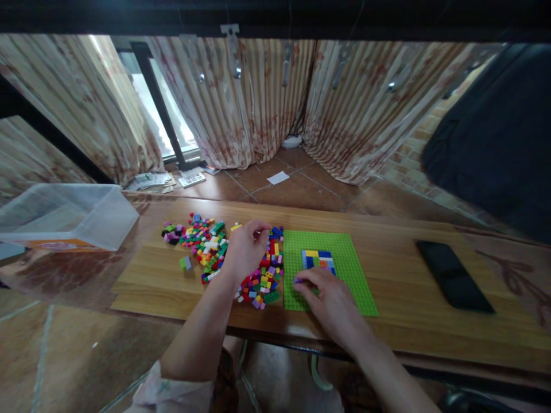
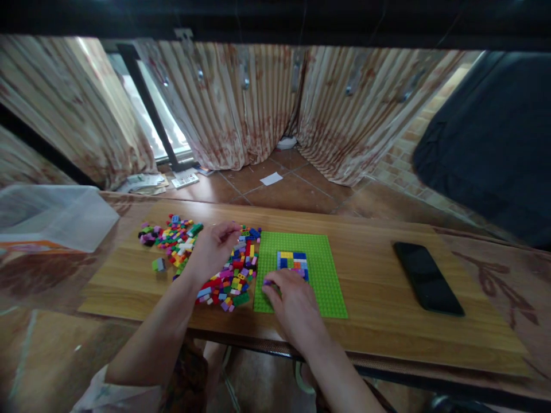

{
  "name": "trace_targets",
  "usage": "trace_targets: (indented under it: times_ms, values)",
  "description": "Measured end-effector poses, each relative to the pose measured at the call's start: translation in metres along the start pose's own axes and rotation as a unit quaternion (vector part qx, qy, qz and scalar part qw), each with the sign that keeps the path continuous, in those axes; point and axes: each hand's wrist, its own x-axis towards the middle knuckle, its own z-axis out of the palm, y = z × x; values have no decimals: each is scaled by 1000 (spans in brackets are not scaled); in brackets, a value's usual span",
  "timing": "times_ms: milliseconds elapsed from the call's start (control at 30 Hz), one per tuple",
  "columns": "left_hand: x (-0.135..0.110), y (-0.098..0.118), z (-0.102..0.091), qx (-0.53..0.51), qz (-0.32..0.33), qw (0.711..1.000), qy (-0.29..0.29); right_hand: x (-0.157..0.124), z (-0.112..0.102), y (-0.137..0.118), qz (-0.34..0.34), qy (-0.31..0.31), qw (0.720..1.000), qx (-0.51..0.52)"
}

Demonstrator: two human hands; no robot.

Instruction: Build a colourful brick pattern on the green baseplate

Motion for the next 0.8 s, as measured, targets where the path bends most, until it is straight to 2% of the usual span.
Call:
trace_targets:
  times_ms: [167,400,667,800]
  values:
    - [-2,-4,-2,20,7,1000,1,9,21,-15,-23,-17,999,-25]
    - [0,-11,-12,18,-13,1000,19,17,32,-18,0,-41,998,-44]
    - [-1,-14,-19,26,-8,999,29,20,37,-26,20,-22,999,19]
    - [-1,-14,-19,37,-4,999,25,24,38,-29,-1,12,1000,24]
